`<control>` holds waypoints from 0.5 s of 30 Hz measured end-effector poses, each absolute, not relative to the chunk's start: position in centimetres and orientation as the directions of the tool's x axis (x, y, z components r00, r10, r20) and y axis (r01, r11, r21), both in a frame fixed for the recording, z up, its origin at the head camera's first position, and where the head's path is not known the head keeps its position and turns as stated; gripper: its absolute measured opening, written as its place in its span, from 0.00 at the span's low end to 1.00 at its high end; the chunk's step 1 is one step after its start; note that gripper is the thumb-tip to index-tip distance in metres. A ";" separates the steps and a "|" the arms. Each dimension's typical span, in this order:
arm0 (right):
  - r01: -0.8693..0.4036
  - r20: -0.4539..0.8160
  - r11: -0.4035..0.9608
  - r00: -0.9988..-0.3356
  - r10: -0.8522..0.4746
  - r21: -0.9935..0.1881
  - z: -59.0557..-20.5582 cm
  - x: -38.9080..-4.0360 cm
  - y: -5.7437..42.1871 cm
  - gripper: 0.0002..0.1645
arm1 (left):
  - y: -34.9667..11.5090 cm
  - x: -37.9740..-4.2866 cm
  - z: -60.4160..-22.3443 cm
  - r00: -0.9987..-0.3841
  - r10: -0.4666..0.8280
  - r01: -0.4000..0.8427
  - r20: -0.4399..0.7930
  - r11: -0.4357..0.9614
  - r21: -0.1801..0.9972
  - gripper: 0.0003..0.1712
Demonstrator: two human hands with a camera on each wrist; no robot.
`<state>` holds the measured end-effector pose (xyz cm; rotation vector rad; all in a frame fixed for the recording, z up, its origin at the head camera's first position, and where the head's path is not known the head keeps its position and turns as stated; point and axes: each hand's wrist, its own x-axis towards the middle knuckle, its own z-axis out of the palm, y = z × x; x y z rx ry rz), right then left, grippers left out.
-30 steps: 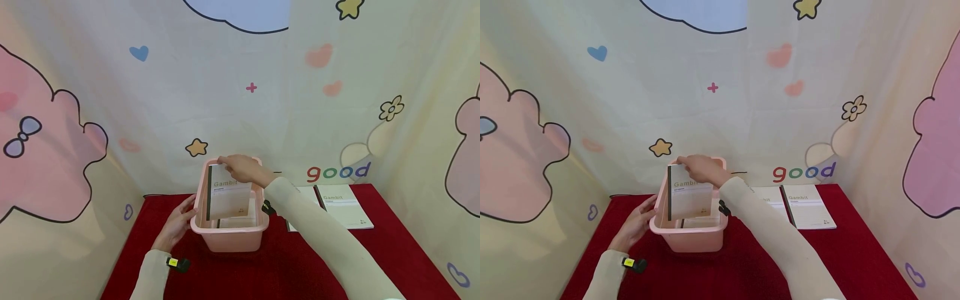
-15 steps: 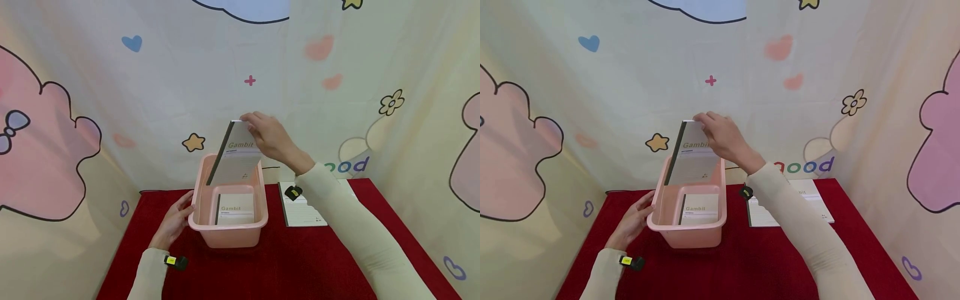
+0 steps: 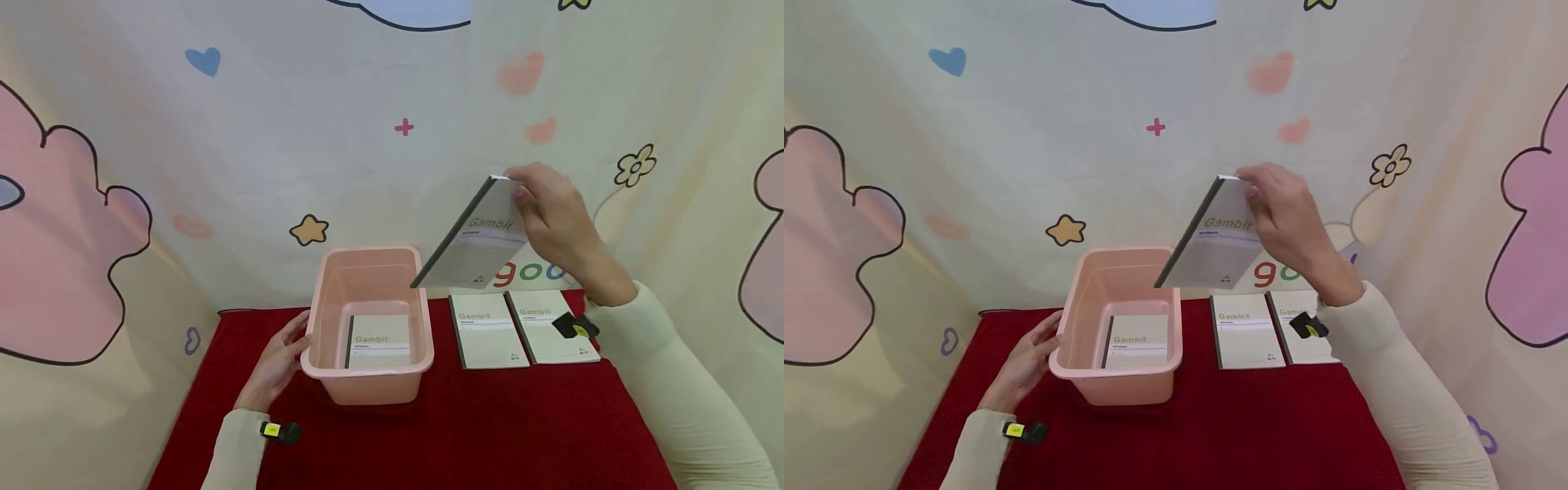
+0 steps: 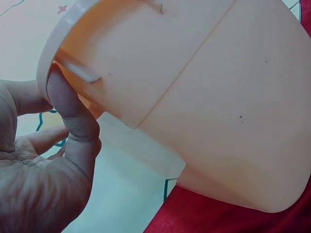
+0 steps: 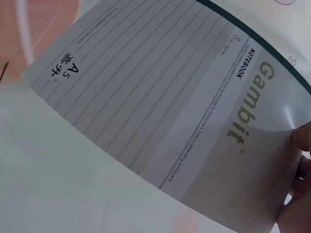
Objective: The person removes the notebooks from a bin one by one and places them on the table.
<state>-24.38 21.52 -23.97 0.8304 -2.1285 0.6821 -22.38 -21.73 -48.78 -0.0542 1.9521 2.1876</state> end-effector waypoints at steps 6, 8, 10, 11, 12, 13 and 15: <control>-0.729 0.779 0.671 -0.498 -0.381 -0.138 -27.5 -22.6 25.2 0.12 | -22.0 -21.6 -48.5 -0.979 0.119 -0.179 -0.168 -0.088 0.980 0.35; -0.716 0.752 0.688 -0.517 -0.409 -0.118 -28.9 -22.1 26.0 0.13 | -22.1 -21.5 -48.4 -0.978 0.115 -0.183 -0.172 -0.091 0.979 0.35; -0.697 0.716 0.709 -0.549 -0.431 -0.109 -30.3 -21.6 26.7 0.14 | -22.1 -21.3 -48.4 -0.978 0.109 -0.189 -0.179 -0.094 0.977 0.35; -0.684 0.692 0.721 -0.574 -0.438 -0.110 -30.9 -21.3 26.9 0.14 | -22.1 -21.1 -48.4 -0.977 0.110 -0.192 -0.182 -0.093 0.977 0.35; -0.671 0.667 0.732 -0.599 -0.443 -0.117 -31.4 -21.0 27.2 0.15 | -22.1 -21.1 -48.4 -0.976 0.110 -0.196 -0.185 -0.099 0.976 0.35; -0.657 0.642 0.743 -0.625 -0.445 -0.125 -31.9 -20.6 27.5 0.15 | -22.1 -21.0 -48.4 -0.976 0.114 -0.197 -0.186 -0.098 0.975 0.35; -0.636 0.592 0.757 -0.670 -0.448 -0.147 -32.8 -20.0 27.9 0.16 | -22.1 -20.8 -48.4 -0.975 0.121 -0.196 -0.184 -0.096 0.976 0.36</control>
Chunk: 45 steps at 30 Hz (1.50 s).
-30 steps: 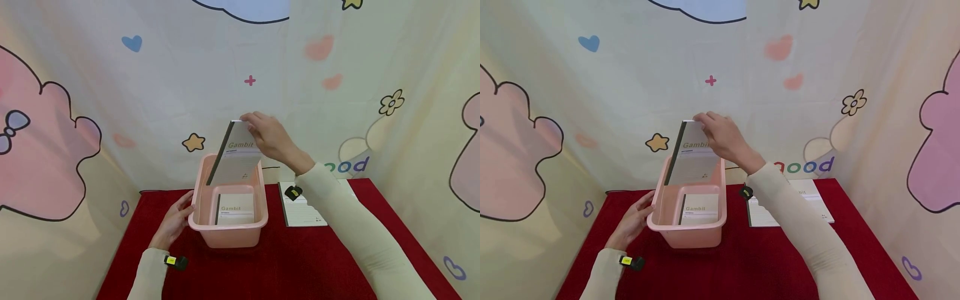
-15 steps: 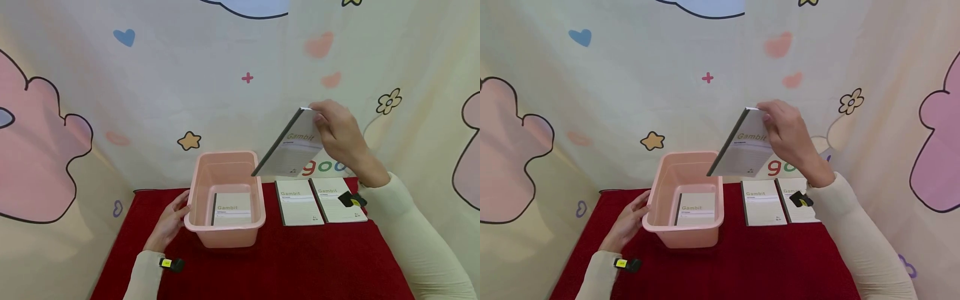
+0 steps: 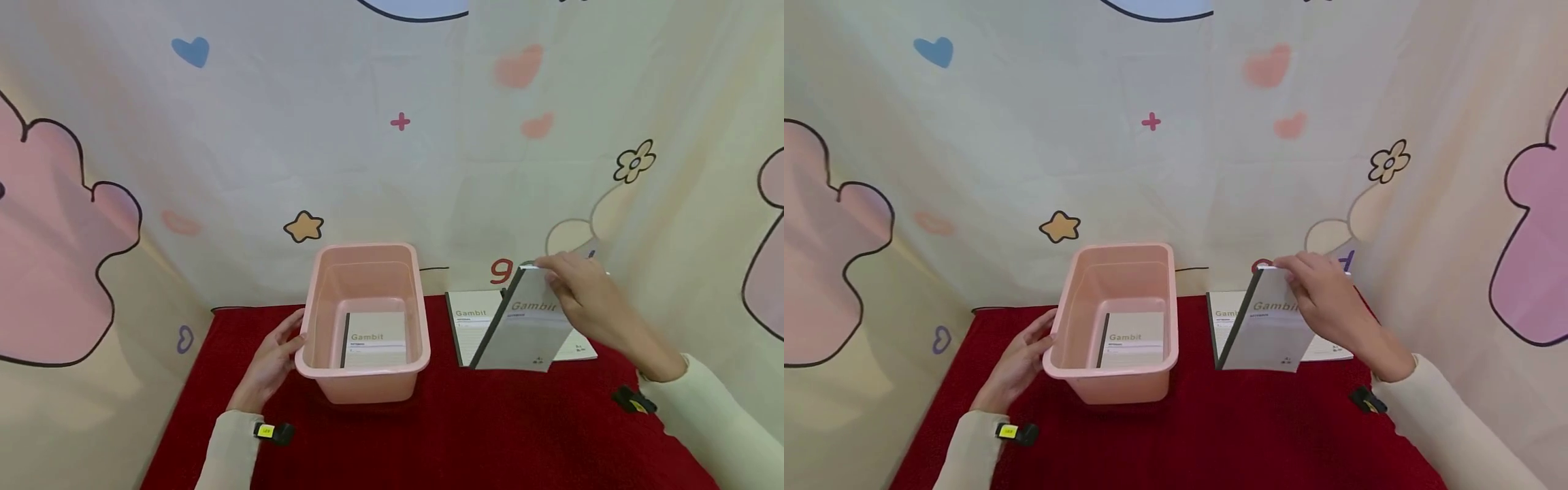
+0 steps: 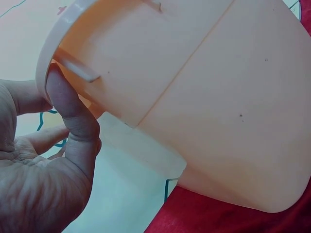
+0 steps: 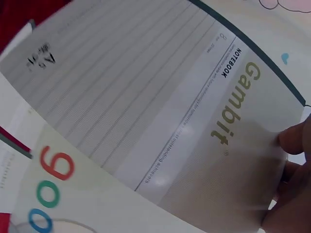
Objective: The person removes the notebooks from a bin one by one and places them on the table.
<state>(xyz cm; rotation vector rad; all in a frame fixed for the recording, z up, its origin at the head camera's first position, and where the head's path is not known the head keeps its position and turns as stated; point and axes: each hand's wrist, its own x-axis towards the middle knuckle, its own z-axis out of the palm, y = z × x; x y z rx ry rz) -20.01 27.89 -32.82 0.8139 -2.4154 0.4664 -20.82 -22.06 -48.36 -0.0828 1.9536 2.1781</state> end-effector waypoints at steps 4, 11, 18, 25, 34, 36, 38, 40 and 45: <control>-0.616 0.499 0.764 -0.732 -0.464 -0.191 -34.8 -19.3 28.3 0.17 | -22.1 -20.8 -48.3 -0.976 0.110 -0.197 -0.185 -0.103 0.975 0.36; -0.540 0.271 0.769 -0.840 -0.470 -0.343 -39.0 -18.7 27.9 0.19 | -22.1 -20.8 -48.4 -0.975 0.116 -0.201 -0.189 -0.102 0.974 0.36; -0.528 0.093 0.746 -0.836 -0.541 -0.406 -42.6 -19.3 27.0 0.19 | -22.0 -20.9 -48.6 -0.976 0.128 -0.192 -0.177 -0.115 0.975 0.35; -0.565 0.008 0.736 -0.795 -0.607 -0.373 -45.8 -19.8 26.5 0.18 | -22.0 -20.8 -48.7 -0.975 0.138 -0.188 -0.172 -0.114 0.976 0.36; -0.531 -0.022 0.729 -0.802 -0.597 -0.431 -49.6 -22.5 26.3 0.18 | -22.0 -21.1 -48.8 -0.977 0.123 -0.188 -0.174 -0.113 0.976 0.35; -0.495 -0.054 0.738 -0.813 -0.579 -0.459 -50.6 -22.9 26.2 0.18 | -22.0 -21.1 -48.8 -0.976 0.125 -0.190 -0.176 -0.111 0.975 0.35; -0.470 -0.072 0.749 -0.824 -0.562 -0.467 -51.3 -23.3 26.1 0.19 | -22.0 -21.1 -48.9 -0.977 0.119 -0.193 -0.179 -0.116 0.974 0.35; -0.448 -0.076 0.766 -0.840 -0.537 -0.462 -52.0 -23.5 25.9 0.19 | -22.0 -21.0 -48.9 -0.977 0.118 -0.190 -0.176 -0.119 0.975 0.35; -0.447 -0.035 0.801 -0.865 -0.500 -0.398 -53.5 -23.7 25.3 0.17 | -22.1 -20.9 -48.8 -0.979 0.119 -0.177 -0.163 -0.115 0.978 0.35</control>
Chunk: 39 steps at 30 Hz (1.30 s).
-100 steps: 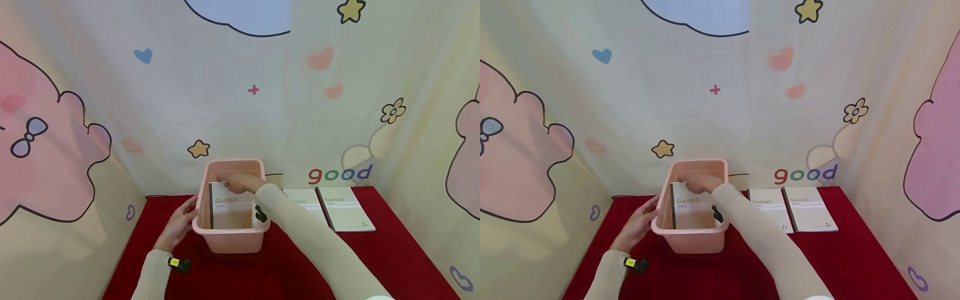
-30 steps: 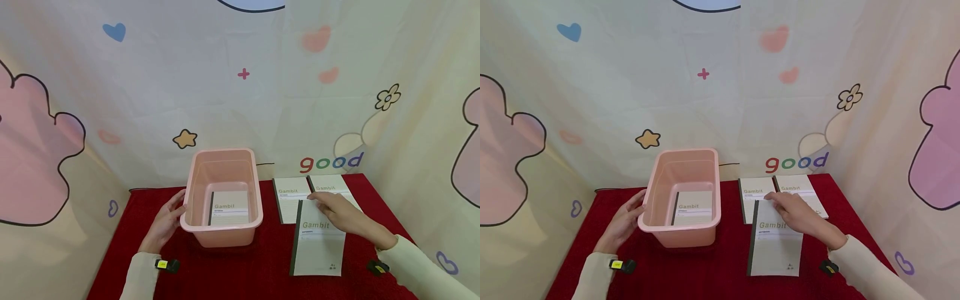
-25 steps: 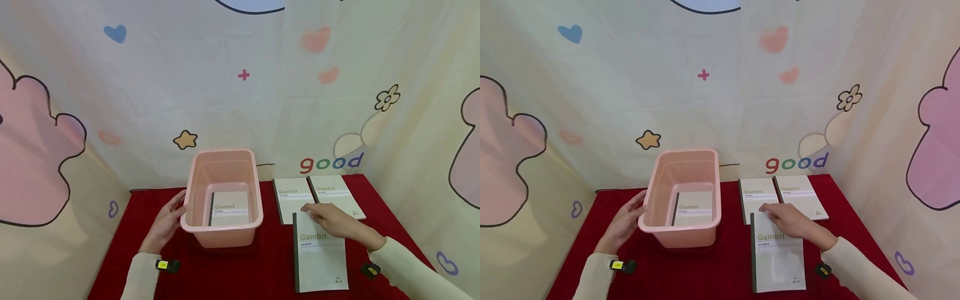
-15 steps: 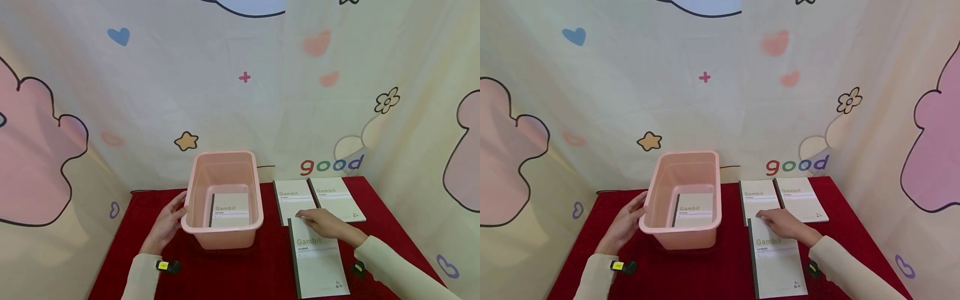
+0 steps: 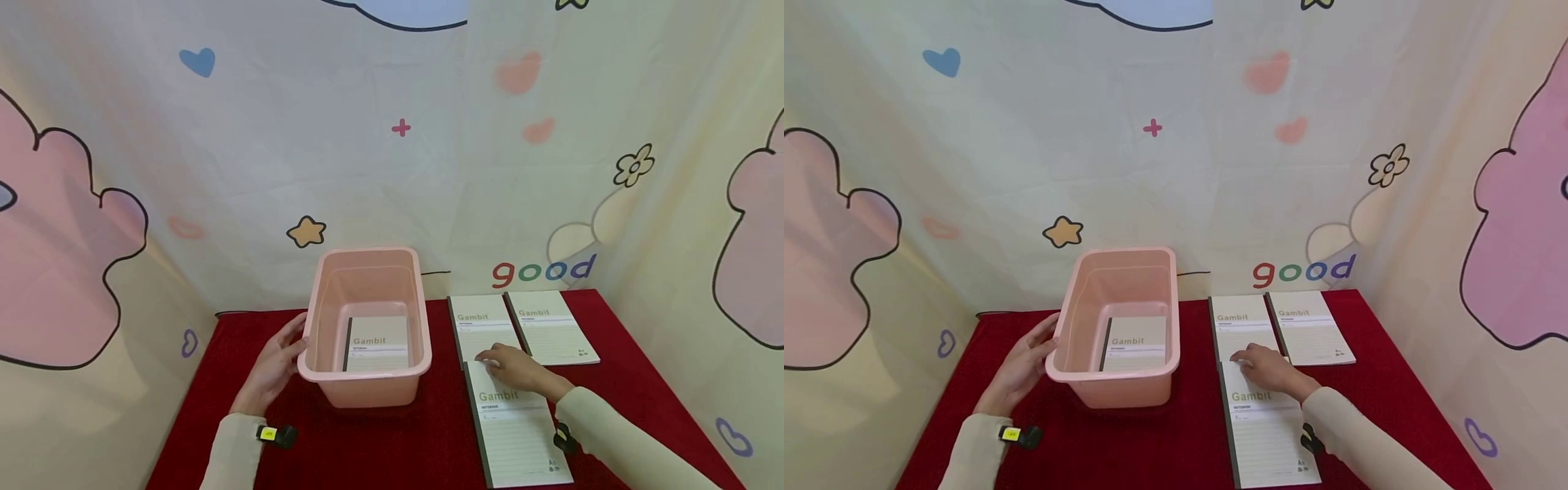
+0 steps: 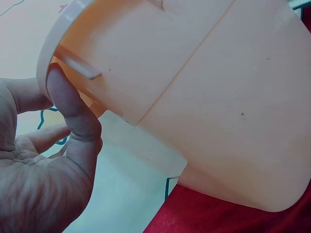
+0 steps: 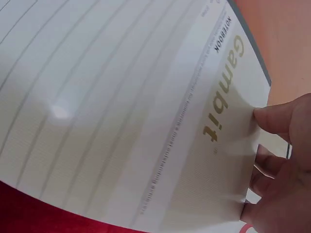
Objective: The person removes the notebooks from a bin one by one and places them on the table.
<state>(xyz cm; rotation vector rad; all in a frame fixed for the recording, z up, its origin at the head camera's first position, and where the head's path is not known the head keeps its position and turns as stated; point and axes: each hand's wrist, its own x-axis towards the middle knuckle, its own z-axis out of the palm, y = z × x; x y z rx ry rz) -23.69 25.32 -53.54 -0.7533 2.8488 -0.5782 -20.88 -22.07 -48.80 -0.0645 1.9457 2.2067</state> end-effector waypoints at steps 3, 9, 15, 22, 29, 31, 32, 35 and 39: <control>-0.486 0.006 0.819 -0.861 -0.509 -0.304 -54.5 -23.5 25.2 0.16 | -22.0 -20.8 -48.9 -0.980 0.123 -0.170 -0.157 -0.108 0.979 0.35; -0.523 0.074 0.830 -0.851 -0.519 -0.194 -55.6 -23.1 25.1 0.17 | -22.1 -20.8 -48.9 -0.980 0.123 -0.168 -0.154 -0.109 0.980 0.35; -0.483 0.045 0.855 -0.874 -0.484 -0.188 -55.9 -22.6 24.9 0.19 | -22.1 -20.8 -48.9 -0.979 0.121 -0.176 -0.163 -0.108 0.978 0.35; -0.485 0.036 0.849 -0.871 -0.489 -0.209 -56.0 -22.2 24.7 0.20 | -22.0 -20.9 -48.8 -0.977 0.129 -0.181 -0.167 -0.105 0.978 0.35; -0.464 0.034 0.862 -0.883 -0.467 -0.204 -54.9 -22.2 24.7 0.25 | -22.0 -20.9 -48.8 -0.977 0.120 -0.189 -0.176 -0.105 0.976 0.34; -0.474 0.073 0.861 -0.880 -0.469 -0.183 -54.3 -22.2 24.7 0.26 | -22.0 -20.8 -48.8 -0.977 0.119 -0.192 -0.179 -0.108 0.975 0.34; -0.483 0.096 0.859 -0.876 -0.473 -0.172 -53.9 -22.2 24.6 0.26 | -22.0 -20.8 -48.8 -0.976 0.120 -0.195 -0.181 -0.113 0.974 0.34; -0.514 0.173 0.848 -0.854 -0.491 -0.129 -52.3 -21.9 24.4 0.27 | -22.0 -20.8 -48.8 -0.976 0.123 -0.192 -0.178 -0.121 0.974 0.34; -0.543 0.255 0.837 -0.821 -0.511 -0.072 -49.9 -21.6 24.0 0.28 | -22.0 -20.9 -48.7 -0.977 0.127 -0.185 -0.169 -0.126 0.975 0.35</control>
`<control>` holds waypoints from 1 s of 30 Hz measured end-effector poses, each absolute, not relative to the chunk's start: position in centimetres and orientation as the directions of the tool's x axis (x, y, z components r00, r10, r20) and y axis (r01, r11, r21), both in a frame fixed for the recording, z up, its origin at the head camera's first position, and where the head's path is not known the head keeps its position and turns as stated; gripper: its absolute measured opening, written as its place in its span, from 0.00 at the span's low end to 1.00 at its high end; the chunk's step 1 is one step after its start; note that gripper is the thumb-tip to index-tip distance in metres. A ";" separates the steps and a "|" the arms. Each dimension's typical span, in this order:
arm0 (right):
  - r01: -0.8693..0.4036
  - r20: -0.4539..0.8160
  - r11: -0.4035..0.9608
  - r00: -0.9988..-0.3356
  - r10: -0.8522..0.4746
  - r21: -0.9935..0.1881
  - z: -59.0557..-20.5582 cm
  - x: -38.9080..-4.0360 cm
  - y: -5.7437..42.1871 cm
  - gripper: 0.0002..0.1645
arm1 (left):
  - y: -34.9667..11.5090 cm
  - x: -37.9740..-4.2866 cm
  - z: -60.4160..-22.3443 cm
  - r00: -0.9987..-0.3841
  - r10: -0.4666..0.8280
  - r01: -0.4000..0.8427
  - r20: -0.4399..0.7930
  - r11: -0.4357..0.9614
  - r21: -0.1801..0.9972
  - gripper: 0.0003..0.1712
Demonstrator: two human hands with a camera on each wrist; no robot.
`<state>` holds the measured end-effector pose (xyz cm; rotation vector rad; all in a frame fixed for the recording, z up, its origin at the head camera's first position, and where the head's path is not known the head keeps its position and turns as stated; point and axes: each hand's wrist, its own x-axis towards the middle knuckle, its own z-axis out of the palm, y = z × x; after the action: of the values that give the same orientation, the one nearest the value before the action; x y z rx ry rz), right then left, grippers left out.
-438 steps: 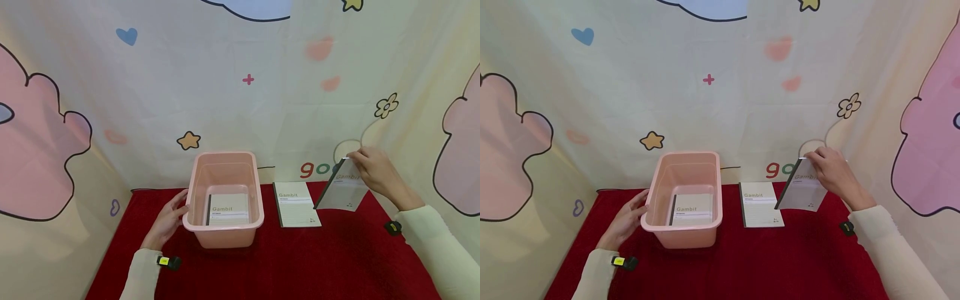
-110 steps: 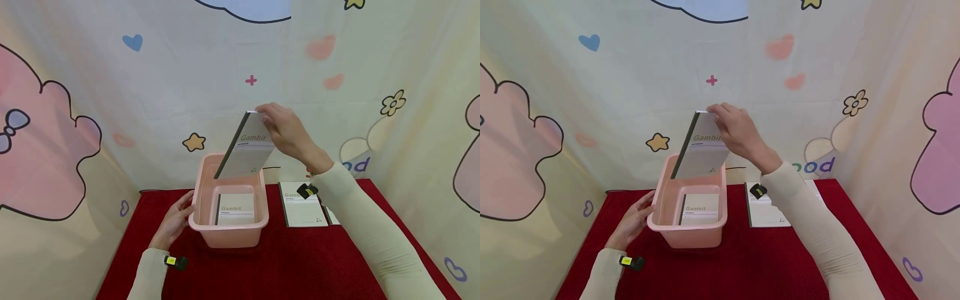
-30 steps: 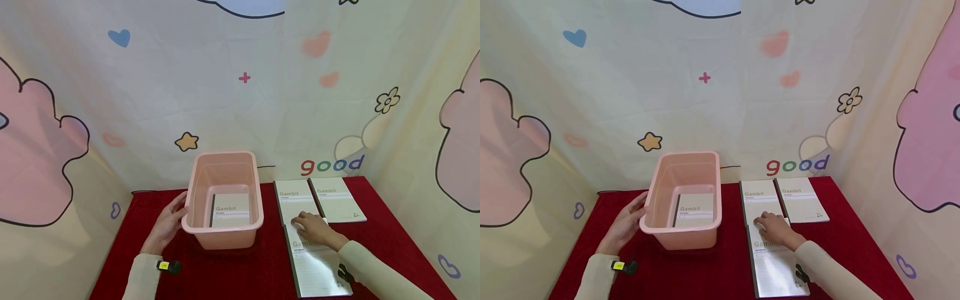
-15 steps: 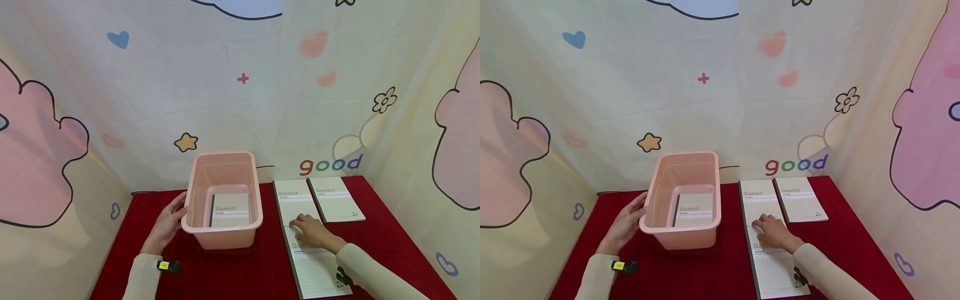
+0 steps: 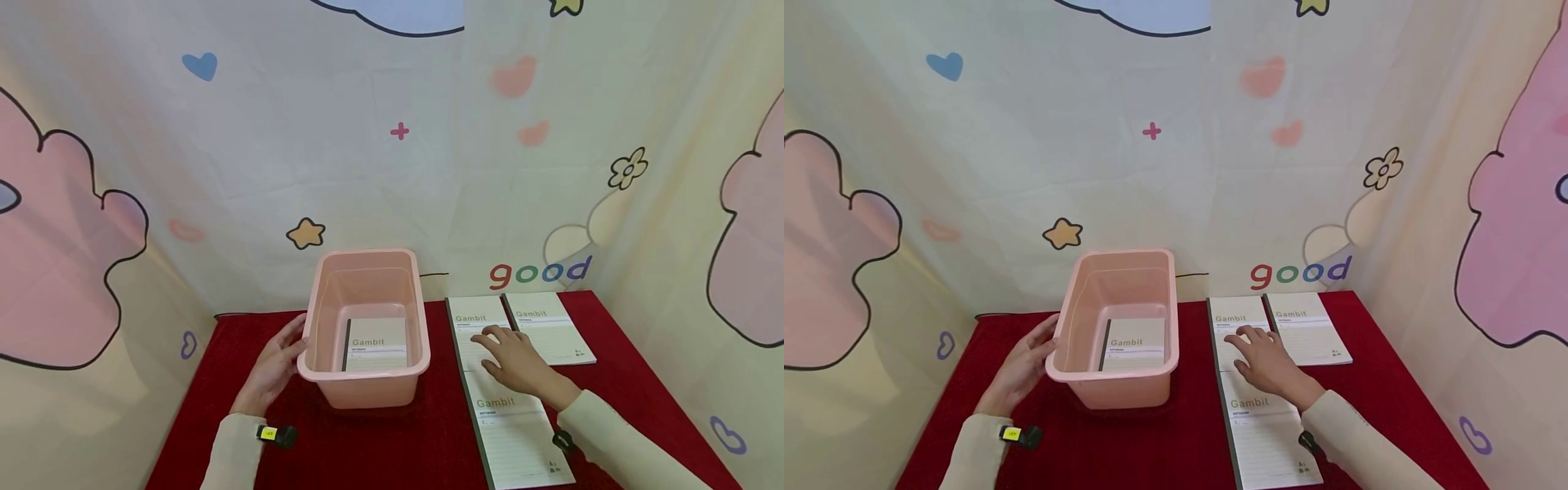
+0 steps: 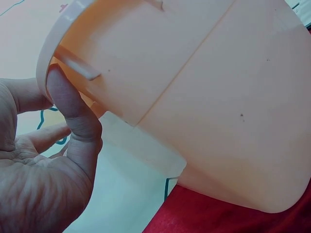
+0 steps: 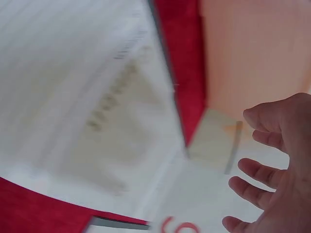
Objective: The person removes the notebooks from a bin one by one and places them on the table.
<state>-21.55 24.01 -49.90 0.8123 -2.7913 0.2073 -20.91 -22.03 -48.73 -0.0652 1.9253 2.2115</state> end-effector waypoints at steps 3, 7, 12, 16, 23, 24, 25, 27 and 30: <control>-0.551 0.289 0.833 -0.808 -0.514 -0.058 -48.0 -21.3 23.7 0.28 | -22.1 -20.9 -48.7 -0.978 0.130 -0.182 -0.165 -0.130 0.975 0.35; -0.561 0.318 0.826 -0.794 -0.519 -0.052 -45.6 -21.1 23.3 0.27 | -22.1 -21.0 -48.8 -0.979 0.131 -0.172 -0.156 -0.123 0.977 0.35; -0.586 0.338 0.808 -0.774 -0.536 -0.060 -43.0 -21.0 22.6 0.27 | -22.2 -21.1 -48.8 -0.980 0.133 -0.164 -0.149 -0.106 0.981 0.35; -0.612 0.363 0.789 -0.750 -0.553 -0.064 -41.1 -21.0 22.0 0.27 | -22.1 -21.1 -48.8 -0.980 0.132 -0.165 -0.151 -0.106 0.981 0.34; -0.657 0.418 0.750 -0.704 -0.574 -0.077 -38.1 -21.3 20.5 0.30 | -22.0 -21.0 -48.9 -0.978 0.136 -0.175 -0.160 -0.110 0.978 0.34; -0.665 0.428 0.742 -0.696 -0.577 -0.081 -37.7 -21.4 20.2 0.30 | -22.0 -21.0 -48.9 -0.978 0.134 -0.177 -0.161 -0.113 0.978 0.34; -0.672 0.436 0.736 -0.688 -0.580 -0.084 -37.4 -21.5 19.9 0.31 | -22.0 -21.0 -48.9 -0.978 0.134 -0.177 -0.162 -0.111 0.978 0.34; -0.682 0.449 0.726 -0.678 -0.582 -0.091 -36.7 -21.8 19.3 0.31 | -22.0 -21.0 -48.9 -0.978 0.130 -0.180 -0.165 -0.114 0.977 0.34; -0.691 0.456 0.715 -0.672 -0.584 -0.102 -35.7 -22.0 18.3 0.30 | -22.0 -21.0 -48.8 -0.978 0.124 -0.184 -0.170 -0.117 0.976 0.34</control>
<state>-22.01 18.28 -35.69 0.9860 -2.5281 0.3760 -20.98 -22.01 -48.83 -0.0680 1.9368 2.2041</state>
